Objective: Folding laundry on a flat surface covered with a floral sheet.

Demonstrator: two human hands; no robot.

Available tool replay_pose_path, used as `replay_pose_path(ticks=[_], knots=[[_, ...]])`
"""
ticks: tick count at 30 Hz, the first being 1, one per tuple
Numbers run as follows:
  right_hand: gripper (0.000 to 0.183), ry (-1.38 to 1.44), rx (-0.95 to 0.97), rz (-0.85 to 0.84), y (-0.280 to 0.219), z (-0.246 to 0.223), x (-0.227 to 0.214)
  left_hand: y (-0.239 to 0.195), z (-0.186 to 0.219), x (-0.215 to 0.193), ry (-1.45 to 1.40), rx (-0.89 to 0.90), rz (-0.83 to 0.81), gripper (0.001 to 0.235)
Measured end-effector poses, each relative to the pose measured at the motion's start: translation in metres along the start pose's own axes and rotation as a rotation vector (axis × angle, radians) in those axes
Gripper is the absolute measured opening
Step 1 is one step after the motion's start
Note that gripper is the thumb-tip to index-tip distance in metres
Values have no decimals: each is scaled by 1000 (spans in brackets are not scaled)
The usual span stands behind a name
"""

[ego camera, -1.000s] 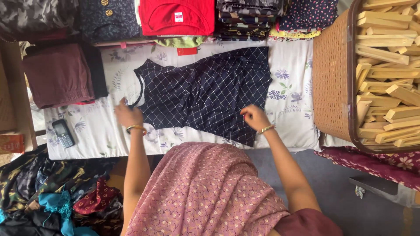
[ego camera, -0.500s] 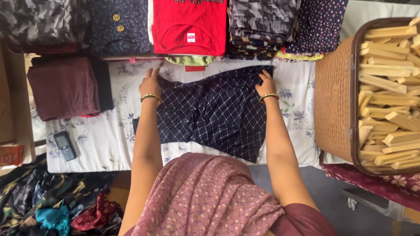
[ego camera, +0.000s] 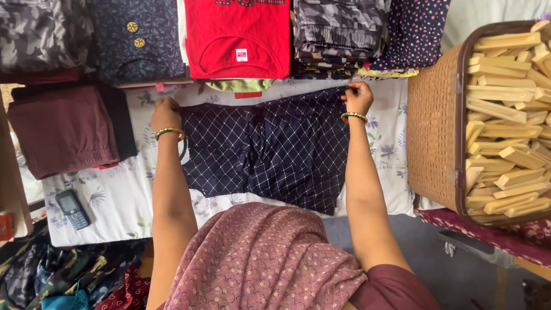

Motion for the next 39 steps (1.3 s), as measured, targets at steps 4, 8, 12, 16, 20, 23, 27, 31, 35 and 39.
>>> replay_pose_path(ticks=[4, 8, 12, 16, 20, 23, 27, 31, 35, 39], knots=[[16, 545, 188, -18, -18, -12, -11, 1, -10, 5, -47, -19, 31, 9], [14, 452, 1, -155, -50, 35, -39, -10, -3, -9, -97, 10, 72, 12], [16, 179, -142, -322, -103, 31, -65, -23, -3, -12, -42, -4, 42, 13], [18, 173, -129, -407, -140, 37, -73, -45, 4, -16, 4, 1, -4, 15], [18, 1, 77, -400, -147, 50, -57, -72, 22, -31, 50, 55, 116, 46], [16, -76, 162, -293, -146, 85, -44, -100, 30, -38, 108, 54, 120, 64], [26, -425, -330, 22, -157, 9, -74, -145, 39, -40, 110, 185, 100, 68], [21, -238, -190, -199, -200, -5, -78, -214, 30, -20, 64, 401, -15, 58], [20, -219, -496, -626, -287, -46, -67, -284, 31, -8, 154, 599, -92, 53], [51, -294, -808, -665, -332, -96, -81, -316, 38, -11, 81, 677, -150, 59]])
Point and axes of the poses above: each hand's wrist, its own y-axis towards the middle knuckle, its own x-axis out of the palm, z = x × y, the point moved 10 cm from there along y, towards the middle knuckle, and after that the axes turned 10 degrees about -x, right-handed, at the moved point
